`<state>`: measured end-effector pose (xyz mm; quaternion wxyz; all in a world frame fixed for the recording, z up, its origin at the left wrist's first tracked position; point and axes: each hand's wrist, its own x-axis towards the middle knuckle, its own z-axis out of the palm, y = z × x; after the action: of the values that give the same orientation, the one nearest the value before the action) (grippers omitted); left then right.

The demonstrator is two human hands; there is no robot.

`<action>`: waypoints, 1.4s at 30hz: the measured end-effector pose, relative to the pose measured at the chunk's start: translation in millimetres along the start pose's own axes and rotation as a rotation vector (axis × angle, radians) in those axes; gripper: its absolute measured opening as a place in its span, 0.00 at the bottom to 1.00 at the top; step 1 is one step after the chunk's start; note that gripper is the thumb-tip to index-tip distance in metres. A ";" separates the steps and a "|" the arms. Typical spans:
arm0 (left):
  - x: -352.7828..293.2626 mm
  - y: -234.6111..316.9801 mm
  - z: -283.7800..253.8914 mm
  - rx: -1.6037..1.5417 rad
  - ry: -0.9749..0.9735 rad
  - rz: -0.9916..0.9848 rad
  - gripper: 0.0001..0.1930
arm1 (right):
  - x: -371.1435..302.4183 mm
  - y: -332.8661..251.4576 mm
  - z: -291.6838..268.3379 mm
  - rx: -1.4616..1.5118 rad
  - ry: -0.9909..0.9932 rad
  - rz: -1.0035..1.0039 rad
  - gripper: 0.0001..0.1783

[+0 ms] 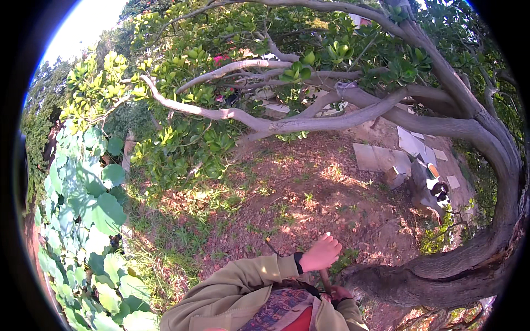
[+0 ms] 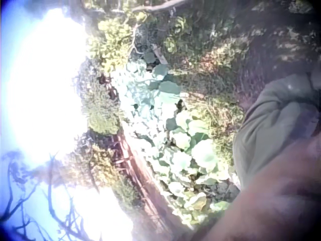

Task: The person uses a long wooden stick to knock fruit from a tree and then reaches up to pick fruit directly from the branches. The person holds the stick with both hands to strike the branches and uses one hand to grasp and remove fruit.

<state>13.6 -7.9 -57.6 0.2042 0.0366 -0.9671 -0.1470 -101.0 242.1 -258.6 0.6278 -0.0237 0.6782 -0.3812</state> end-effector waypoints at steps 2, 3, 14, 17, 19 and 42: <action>3.2 -7.3 -11.8 0.054 -0.008 -0.068 0.16 | 23.1 21.2 -22.9 -0.015 -0.115 0.057 0.19; 5.1 -11.9 -19.5 0.086 -0.024 -0.072 0.13 | 25.7 25.1 -26.5 0.047 -0.140 0.103 0.20; -10.1 -39.5 -2.6 -0.175 -0.154 -0.191 0.12 | 55.7 59.6 -45.4 0.114 -0.152 -0.091 0.22; -14.9 -43.0 0.0 -0.165 -0.209 -0.228 0.12 | 35.7 28.4 -26.3 -0.633 0.052 -0.258 0.26; -8.5 -35.4 -11.2 -0.165 -0.187 -0.203 0.13 | 36.4 6.2 -18.8 -0.235 0.122 -0.042 0.24; 11.5 46.8 -22.6 -0.233 -0.189 0.182 0.13 | 69.6 192.1 -78.9 -0.890 0.634 -0.285 0.16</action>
<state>11.7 29.2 -19.4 0.1278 -0.0889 -0.9578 -0.2416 -98.5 381.0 -427.9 0.2652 -0.2621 0.9191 -0.1277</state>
